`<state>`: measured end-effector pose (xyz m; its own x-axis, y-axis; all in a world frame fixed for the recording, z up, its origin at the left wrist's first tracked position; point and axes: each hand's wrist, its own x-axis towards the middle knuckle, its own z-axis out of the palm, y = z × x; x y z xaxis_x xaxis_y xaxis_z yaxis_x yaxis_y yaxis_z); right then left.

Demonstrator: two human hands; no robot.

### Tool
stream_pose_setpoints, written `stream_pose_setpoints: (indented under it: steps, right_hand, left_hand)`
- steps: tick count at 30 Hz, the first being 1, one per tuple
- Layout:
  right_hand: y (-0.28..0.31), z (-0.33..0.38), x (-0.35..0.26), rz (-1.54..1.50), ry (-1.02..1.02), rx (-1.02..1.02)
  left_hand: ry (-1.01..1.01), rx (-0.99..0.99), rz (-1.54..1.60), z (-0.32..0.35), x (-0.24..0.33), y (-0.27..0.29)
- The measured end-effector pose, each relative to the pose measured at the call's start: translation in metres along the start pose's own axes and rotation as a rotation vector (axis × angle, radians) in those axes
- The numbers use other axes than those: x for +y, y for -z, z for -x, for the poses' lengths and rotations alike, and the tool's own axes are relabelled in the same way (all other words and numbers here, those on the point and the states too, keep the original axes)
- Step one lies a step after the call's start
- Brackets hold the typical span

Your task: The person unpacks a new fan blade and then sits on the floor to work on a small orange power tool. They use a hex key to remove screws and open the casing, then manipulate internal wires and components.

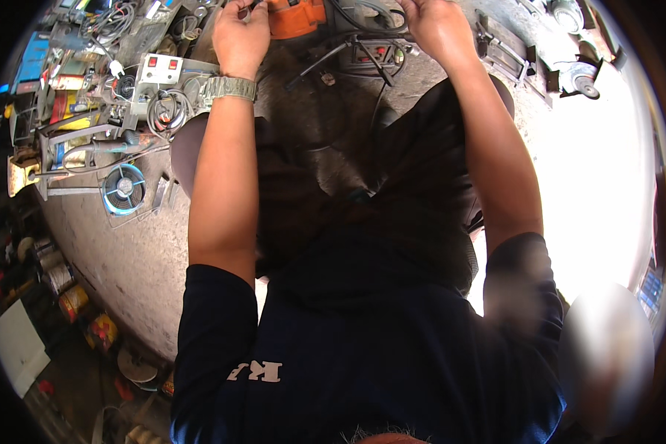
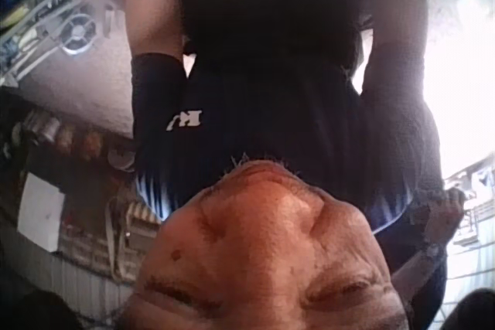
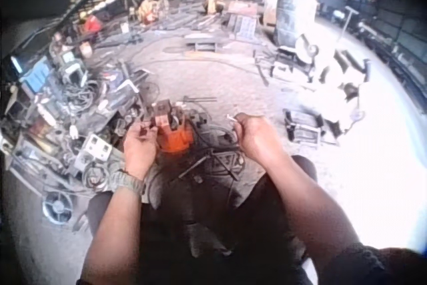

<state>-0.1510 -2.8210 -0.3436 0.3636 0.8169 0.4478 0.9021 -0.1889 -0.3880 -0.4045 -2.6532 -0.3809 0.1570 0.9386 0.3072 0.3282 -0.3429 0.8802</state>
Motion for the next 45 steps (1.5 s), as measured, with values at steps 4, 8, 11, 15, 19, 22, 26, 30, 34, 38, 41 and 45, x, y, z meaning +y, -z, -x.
stream_pose_setpoints:
  steps: [4, 8, 11, 15, 19, 22, 26, 30, 34, 38, 41, 45]
  right_hand:
    - [0.019, -0.008, -0.016, -0.03, -0.111, -0.082]
    - [0.023, -0.015, -0.01, 0.008, -0.127, -0.162]
    - [0.007, -0.021, 0.013, 0.05, -0.005, -0.043]
    - [0.001, -0.041, 0.008, 0.04, 0.016, -0.01]
    - [-0.001, -0.071, 0.019, 0.117, 0.036, 0.015]
    - [-0.009, -0.097, 0.023, 0.189, 0.056, 0.031]
    - [-0.003, -0.129, 0.023, 0.3, 0.039, -0.068]
    - [-0.022, -0.168, 0.015, 0.406, 0.104, -0.262]
    - [-0.015, -0.181, 0.012, 0.706, 0.08, -0.413]
    - [-0.026, -0.188, 0.017, 0.719, 0.149, -0.397]
    - [-0.024, -0.192, 0.003, 0.783, 0.171, -0.464]
    - [-0.017, -0.182, 0.014, 0.723, 0.008, -0.443]
  left_hand:
    - [-0.231, 0.023, -0.373, -0.005, -0.043, -0.018]
    - [-0.117, -0.165, -0.459, -0.009, -0.041, -0.034]
    - [-0.139, -0.054, -0.336, -0.011, -0.044, -0.045]
    - [-0.28, 0.114, -0.318, -0.027, -0.073, -0.056]
    - [-0.081, -0.086, -0.479, -0.057, -0.064, -0.058]
    - [-0.168, -0.129, -0.506, -0.082, -0.059, -0.052]
    - [-0.03, -0.493, 0.209, -0.105, -0.062, -0.045]
    - [0.118, -0.559, 0.255, -0.113, -0.098, -0.008]
    - [0.283, -0.584, 0.054, -0.127, -0.079, 0.015]
    - [0.415, -0.59, 0.019, -0.124, -0.066, 0.047]
    - [0.202, -0.527, -0.113, -0.127, -0.105, 0.071]
    - [0.216, -0.593, -0.251, -0.12, -0.053, 0.062]
